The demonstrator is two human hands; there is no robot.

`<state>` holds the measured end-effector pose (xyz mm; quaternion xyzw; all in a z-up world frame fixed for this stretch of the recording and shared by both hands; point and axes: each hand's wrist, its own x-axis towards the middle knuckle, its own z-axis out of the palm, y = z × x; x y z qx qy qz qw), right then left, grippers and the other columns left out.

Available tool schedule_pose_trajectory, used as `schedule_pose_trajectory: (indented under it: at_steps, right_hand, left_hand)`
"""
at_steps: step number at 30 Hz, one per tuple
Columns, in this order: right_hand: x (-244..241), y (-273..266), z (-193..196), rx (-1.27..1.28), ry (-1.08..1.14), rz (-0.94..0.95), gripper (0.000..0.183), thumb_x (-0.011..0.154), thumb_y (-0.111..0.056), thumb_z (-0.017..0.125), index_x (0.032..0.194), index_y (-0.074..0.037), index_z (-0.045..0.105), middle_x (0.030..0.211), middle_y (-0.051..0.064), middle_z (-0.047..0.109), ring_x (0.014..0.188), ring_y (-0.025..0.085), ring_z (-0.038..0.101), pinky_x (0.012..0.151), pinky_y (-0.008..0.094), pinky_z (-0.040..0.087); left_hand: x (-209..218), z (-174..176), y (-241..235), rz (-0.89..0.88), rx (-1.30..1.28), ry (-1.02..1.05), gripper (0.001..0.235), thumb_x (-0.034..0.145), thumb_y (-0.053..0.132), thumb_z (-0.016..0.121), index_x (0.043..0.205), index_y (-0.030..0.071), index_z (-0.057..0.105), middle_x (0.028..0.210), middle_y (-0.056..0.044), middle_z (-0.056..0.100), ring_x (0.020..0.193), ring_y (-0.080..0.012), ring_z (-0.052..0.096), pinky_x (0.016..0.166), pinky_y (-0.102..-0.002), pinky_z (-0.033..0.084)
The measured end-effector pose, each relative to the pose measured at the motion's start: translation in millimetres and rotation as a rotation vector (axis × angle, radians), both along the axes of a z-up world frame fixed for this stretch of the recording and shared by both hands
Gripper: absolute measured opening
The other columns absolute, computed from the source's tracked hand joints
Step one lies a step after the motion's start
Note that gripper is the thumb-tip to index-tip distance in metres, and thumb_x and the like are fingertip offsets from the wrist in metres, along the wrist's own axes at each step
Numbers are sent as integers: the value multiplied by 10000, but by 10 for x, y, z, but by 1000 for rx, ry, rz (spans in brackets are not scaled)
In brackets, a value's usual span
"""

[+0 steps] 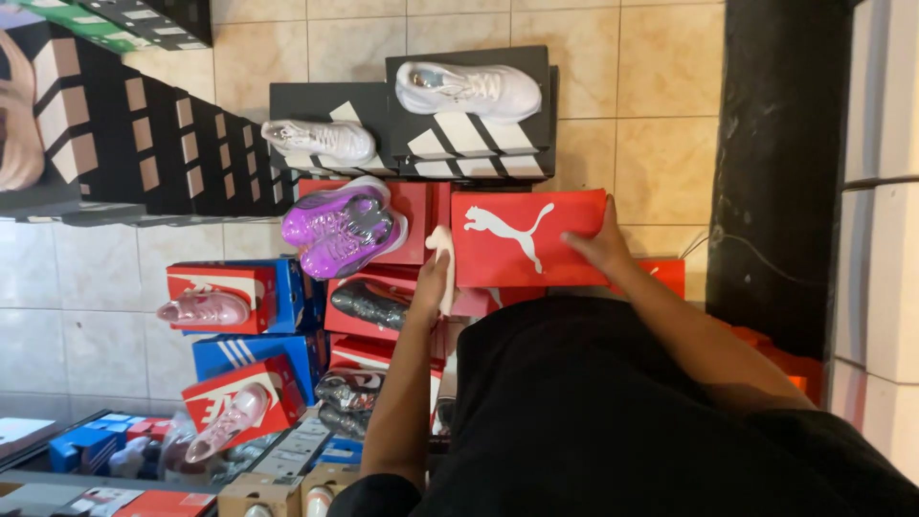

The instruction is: Cleaning and organizing shoe boxes by wiping them with a cloth and restacking them.

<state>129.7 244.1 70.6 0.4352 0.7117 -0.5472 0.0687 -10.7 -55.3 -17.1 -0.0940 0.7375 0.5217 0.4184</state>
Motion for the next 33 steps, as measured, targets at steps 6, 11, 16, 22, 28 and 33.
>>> schedule_pose_trajectory:
  at_steps: [6, 11, 16, 22, 28, 33]
  right_hand:
    - [150, 326, 211, -145, 108, -78, 989, 899, -195, 750, 1638, -64, 105, 1622, 353, 182, 1503, 481, 229, 1203, 607, 252]
    - [73, 947, 483, -398, 104, -194, 620, 1037, -626, 337, 1490, -242, 517, 1462, 161, 514, 1349, 426, 495, 1017, 689, 386]
    - [-105, 1265, -651, -326, 535, -207, 469, 1065, -370, 429, 1481, -172, 516, 1418, 118, 571, 1303, 275, 545, 1045, 429, 451]
    - [-457, 1140, -739, -462, 683, -387, 528, 1036, -493, 405, 1399, -161, 595, 1349, 91, 639, 1211, 228, 619, 1068, 388, 479]
    - [-611, 1049, -356, -626, 695, -544, 706, 942, -739, 325, 1343, -234, 612, 1318, 81, 678, 1155, 250, 688, 1044, 426, 542]
    - [-383, 1228, -1107, -448, 687, -280, 670, 1011, -361, 699, 1564, -245, 338, 1458, 171, 519, 1241, 332, 608, 1043, 525, 513]
  left_hand:
    - [-310, 1081, 85, -224, -145, 158, 828, 994, 574, 561, 1454, -109, 481, 1437, -387, 486, 1364, -470, 479, 1151, -582, 339]
    - [-358, 1564, 212, 103, 43, 318, 654, 995, 505, 616, 1381, -23, 604, 1349, -303, 607, 1315, -401, 551, 1115, -524, 418]
    - [7, 735, 841, 329, 141, 875, 577, 1100, 311, 509, 1570, 18, 346, 1585, -322, 318, 1494, -457, 270, 1242, -546, 174]
    - [171, 17, 1643, 212, -37, 1245, 477, 1082, 189, 480, 1505, -26, 431, 1512, -372, 339, 1448, -504, 292, 1218, -605, 128]
    - [-209, -385, 2266, 80, -296, 1527, 370, 969, 344, 655, 1266, 122, 664, 1220, -87, 661, 1255, -275, 582, 1169, -564, 300]
    - [-241, -60, 2478, -370, -274, 1692, 443, 980, 405, 561, 1389, 239, 596, 1178, -136, 639, 1086, -346, 642, 945, -535, 460]
